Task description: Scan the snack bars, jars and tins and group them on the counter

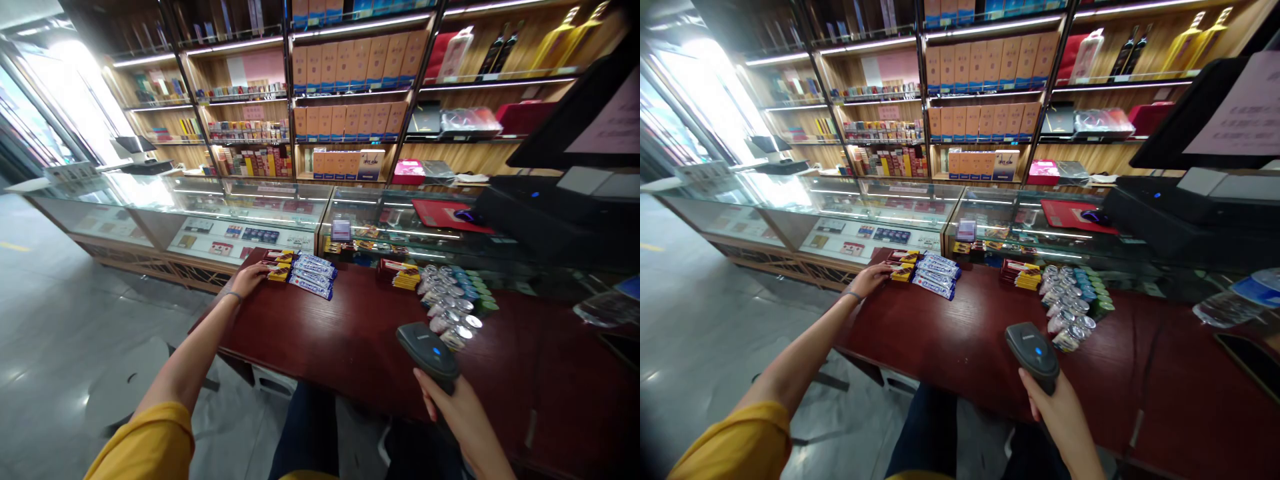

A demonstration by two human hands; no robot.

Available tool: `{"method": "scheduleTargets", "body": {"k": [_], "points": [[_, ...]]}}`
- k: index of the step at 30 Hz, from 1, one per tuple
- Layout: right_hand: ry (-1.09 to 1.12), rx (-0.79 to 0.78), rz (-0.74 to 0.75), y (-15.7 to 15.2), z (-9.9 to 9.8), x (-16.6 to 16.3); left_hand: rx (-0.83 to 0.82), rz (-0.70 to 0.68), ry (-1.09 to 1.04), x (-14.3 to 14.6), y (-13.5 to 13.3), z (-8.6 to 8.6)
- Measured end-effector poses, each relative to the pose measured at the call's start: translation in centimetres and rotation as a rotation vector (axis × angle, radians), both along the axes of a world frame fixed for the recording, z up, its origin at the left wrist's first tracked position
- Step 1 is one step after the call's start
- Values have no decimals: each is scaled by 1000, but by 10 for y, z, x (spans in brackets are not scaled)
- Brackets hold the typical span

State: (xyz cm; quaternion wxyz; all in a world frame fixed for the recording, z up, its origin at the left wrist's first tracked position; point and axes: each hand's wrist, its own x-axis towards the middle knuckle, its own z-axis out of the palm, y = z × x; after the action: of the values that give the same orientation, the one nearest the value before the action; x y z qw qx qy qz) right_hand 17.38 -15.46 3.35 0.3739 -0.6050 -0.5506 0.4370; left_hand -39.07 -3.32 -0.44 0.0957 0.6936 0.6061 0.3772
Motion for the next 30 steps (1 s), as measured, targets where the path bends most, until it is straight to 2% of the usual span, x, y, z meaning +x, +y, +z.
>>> {"method": "scheduleTargets", "body": {"k": [4, 8, 12, 16, 21, 26, 30], "points": [[20, 24, -22, -3, 6, -2, 11, 56, -6, 11, -5, 11], [70, 38, -47, -4, 11, -1, 72, 145, -19, 34, -6, 30], [115, 43, -89, -3, 11, 7, 184, 170, -53, 72, 5, 46], [137, 43, -94, -3, 10, 20, 203, 88, -65, 124, 27, 52], [162, 57, -132, -4, 17, 34, 200, -74, -75, 197, 54, 45], [187, 51, -151, -3, 21, 47, 170, -206, -94, 264, 74, 28], [172, 51, -153, 0, 20, 58, 140, -282, -114, 304, 89, 12]]}}
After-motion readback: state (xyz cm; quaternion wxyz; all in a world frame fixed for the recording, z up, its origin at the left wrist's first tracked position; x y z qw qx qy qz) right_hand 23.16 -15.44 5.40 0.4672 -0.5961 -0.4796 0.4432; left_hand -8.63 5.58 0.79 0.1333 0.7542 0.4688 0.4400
